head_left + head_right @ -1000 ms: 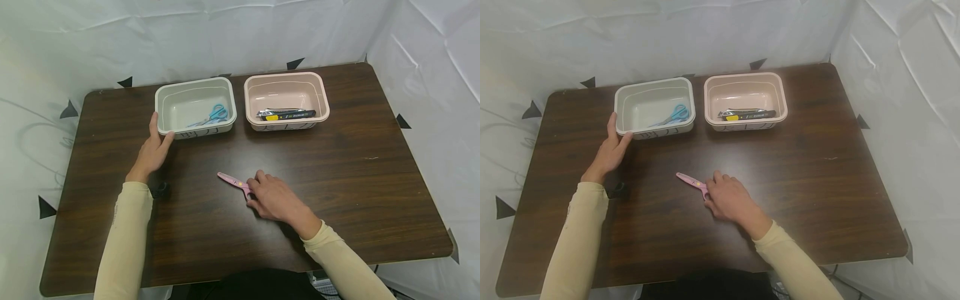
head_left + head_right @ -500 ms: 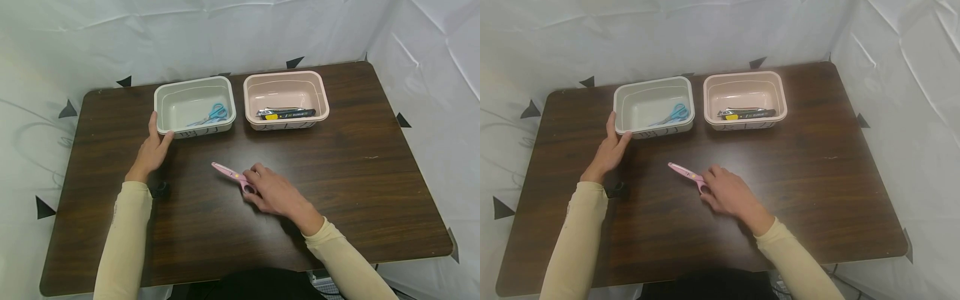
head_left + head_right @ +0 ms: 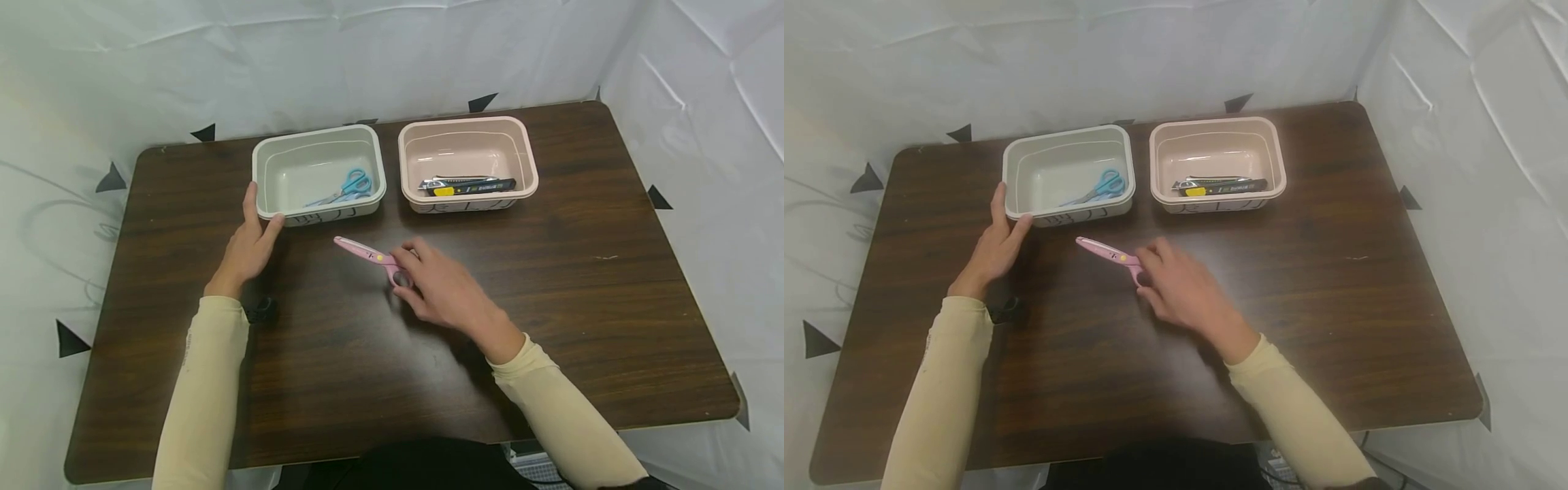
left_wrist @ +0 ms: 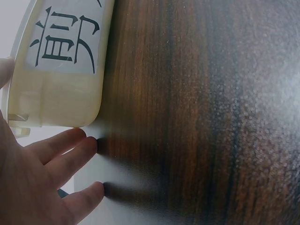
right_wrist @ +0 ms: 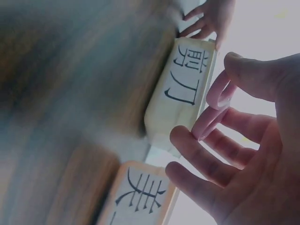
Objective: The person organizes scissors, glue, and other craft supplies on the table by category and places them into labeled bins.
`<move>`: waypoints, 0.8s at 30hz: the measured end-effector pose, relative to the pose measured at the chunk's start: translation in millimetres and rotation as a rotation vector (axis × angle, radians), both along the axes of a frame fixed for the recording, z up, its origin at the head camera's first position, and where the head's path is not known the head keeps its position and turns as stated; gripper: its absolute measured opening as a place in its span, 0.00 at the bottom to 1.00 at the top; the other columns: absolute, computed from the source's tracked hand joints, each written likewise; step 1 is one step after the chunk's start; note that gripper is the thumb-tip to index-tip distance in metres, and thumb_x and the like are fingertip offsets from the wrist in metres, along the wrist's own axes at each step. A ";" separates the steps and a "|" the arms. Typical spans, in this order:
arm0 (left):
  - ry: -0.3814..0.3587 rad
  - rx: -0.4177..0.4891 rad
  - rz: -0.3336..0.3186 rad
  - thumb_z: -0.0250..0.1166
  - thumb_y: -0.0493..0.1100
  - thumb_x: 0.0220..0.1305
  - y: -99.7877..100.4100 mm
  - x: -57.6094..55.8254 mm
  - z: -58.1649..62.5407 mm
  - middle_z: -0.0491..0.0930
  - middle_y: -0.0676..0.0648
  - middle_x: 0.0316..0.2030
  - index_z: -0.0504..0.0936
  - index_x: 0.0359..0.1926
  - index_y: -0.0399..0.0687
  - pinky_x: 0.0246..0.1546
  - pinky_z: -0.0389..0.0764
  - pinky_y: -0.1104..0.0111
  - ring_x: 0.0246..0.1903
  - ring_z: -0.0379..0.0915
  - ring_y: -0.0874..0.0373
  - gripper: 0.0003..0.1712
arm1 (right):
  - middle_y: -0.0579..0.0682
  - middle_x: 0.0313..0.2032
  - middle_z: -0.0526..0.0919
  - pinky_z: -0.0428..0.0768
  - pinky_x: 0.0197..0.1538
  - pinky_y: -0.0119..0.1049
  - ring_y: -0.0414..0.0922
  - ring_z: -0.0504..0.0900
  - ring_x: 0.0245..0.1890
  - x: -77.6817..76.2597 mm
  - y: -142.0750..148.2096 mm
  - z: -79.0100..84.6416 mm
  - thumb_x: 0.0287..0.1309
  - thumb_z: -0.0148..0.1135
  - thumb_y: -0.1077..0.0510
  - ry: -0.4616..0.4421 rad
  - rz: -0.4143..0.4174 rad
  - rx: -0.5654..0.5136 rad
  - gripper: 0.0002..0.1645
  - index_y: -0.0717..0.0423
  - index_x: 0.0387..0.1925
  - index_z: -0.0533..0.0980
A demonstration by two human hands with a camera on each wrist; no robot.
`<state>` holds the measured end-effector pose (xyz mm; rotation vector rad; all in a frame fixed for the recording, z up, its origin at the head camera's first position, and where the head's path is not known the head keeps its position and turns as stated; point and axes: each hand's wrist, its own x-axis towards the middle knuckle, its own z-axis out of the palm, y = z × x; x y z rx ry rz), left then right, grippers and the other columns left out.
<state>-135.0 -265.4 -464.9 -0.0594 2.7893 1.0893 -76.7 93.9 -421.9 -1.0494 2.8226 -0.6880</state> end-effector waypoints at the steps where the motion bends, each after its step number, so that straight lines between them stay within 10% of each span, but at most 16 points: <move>1: 0.003 0.002 -0.001 0.42 0.70 0.67 -0.4 0.3 -0.1 0.52 0.34 0.71 0.20 0.70 0.80 0.58 0.55 0.35 0.63 0.59 0.32 0.45 | 0.53 0.56 0.69 0.75 0.44 0.43 0.46 0.73 0.43 -2.3 -0.9 1.1 0.58 0.64 0.48 0.007 -0.001 -0.001 0.32 0.52 0.62 0.68; 24: 0.012 -0.007 0.002 0.42 0.70 0.67 -0.2 0.0 -1.6 0.55 0.31 0.69 0.21 0.70 0.79 0.58 0.56 0.36 0.62 0.59 0.31 0.45 | 0.55 0.55 0.70 0.71 0.51 0.45 0.50 0.71 0.49 -53.8 -25.4 12.3 0.61 0.60 0.47 0.239 -0.002 -0.008 0.32 0.54 0.64 0.67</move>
